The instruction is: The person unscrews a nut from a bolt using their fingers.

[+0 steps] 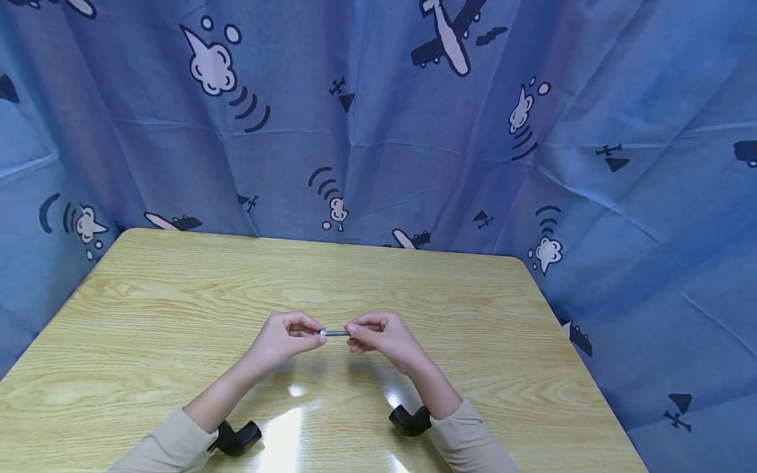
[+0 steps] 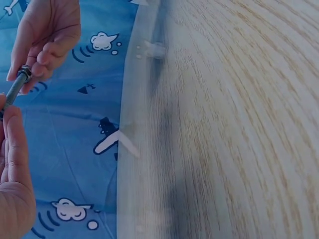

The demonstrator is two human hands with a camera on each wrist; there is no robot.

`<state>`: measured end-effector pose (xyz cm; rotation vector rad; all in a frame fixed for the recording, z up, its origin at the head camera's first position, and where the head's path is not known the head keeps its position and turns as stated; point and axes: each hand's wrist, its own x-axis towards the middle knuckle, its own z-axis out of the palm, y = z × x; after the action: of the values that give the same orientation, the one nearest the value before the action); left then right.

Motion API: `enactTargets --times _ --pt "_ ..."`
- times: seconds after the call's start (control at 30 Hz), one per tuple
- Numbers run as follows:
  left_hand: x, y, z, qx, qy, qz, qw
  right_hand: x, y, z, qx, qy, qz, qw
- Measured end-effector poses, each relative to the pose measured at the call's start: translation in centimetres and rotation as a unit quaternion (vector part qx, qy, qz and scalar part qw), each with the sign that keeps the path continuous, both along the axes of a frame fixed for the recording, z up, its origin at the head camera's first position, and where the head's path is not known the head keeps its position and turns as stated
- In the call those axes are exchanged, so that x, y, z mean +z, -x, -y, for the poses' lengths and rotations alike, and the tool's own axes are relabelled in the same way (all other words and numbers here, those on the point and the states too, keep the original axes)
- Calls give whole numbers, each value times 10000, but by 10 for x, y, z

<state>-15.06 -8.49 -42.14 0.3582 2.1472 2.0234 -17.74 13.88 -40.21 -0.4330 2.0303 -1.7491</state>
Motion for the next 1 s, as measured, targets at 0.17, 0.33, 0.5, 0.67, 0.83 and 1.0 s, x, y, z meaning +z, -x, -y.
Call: enactTargets --times 0.17,0.33,0.5,0.67,0.83,1.0 --pt "1 -1 1 41 9 26 10000 0 -1 -1 -77 100 -173 9998" --pt "0 -1 1 7 -1 -21 10000 0 -3 -2 -128 88 -283 9995" --pt "0 -1 0 70 27 4 10000 1 -2 -2 -48 194 -267 9994" --pt "0 0 0 125 62 81 9999 1 0 -1 -28 82 -42 10000" --pt "1 0 0 98 46 69 9999 0 0 -1 -35 157 -65 9998" --pt "0 1 1 71 33 -2 10000 0 -1 -1 -109 276 -236 9993"
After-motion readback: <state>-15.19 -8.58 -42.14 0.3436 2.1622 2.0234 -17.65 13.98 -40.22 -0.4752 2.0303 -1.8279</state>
